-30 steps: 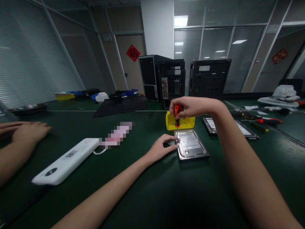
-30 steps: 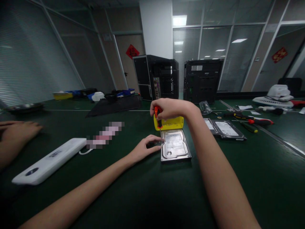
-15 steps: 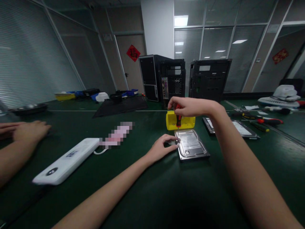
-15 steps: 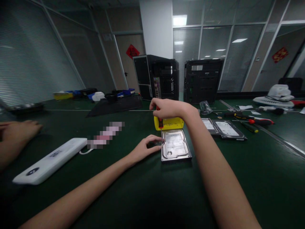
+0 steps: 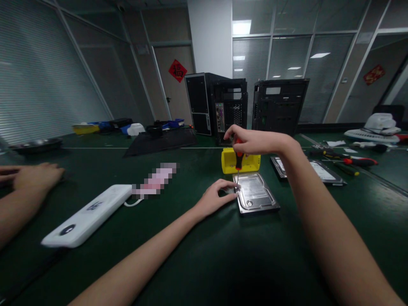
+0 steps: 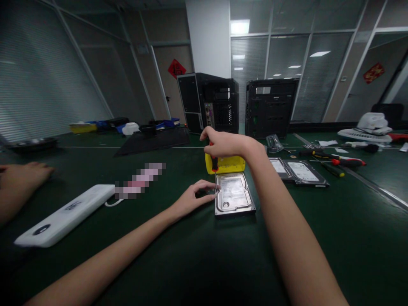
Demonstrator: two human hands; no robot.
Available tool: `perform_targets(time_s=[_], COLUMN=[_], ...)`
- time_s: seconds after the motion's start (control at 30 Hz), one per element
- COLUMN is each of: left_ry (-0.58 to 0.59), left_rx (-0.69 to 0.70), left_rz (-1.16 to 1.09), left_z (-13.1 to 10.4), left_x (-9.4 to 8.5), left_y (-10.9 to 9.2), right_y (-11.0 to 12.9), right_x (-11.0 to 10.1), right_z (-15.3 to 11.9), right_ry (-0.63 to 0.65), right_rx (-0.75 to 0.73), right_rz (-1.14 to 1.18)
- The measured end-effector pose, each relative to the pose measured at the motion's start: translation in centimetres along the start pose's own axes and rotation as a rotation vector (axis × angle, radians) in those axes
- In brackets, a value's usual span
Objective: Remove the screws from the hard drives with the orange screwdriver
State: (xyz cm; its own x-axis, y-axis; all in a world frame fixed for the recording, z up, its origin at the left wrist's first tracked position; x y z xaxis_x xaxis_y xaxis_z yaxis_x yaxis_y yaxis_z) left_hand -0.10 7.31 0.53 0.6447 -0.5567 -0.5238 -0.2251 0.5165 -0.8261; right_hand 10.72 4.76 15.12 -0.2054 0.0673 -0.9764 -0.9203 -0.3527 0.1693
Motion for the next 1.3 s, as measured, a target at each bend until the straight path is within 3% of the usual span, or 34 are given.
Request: perform_targets(time_s=[0.37,0.87,1.13,1.3], left_ry=[0.0,0.002,0.003,-0.005], left_rx=[0.0,-0.001,0.013,0.005], left_rz=[-0.008,-0.009,-0.01,-0.007], left_z=[0.0,0.0,0.0,0.0], left_x=[0.0,0.0,0.0,0.0], left_y=[-0.2,0.0,-0.1,0.1], right_y=[0.7,0.9,0.7,0.5], right_x=[-0.2,0.2,0.1,0.5], right_z=[0.3,0.4,1.5,2.0], right_ry=[-0.015,0.025,-0.141,-0.166], right_rx=[-0.108,-0.104,-0.098,-0.089], right_rz=[0.017,0.006,-0.102,-0.115])
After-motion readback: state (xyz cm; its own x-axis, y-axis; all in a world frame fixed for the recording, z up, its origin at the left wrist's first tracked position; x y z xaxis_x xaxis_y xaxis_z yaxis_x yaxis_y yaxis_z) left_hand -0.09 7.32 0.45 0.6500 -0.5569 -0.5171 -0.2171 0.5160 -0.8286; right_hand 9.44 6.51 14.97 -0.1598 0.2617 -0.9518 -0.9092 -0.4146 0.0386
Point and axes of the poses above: each hand's wrist, its own z-axis towards the middle knuckle, its own x-axis out of the palm, y = z × x, the point moved 7 cm from there along z, towards the middle knuckle, and after that the axes turned 13 degrees about -z, right-handed, at the moved point
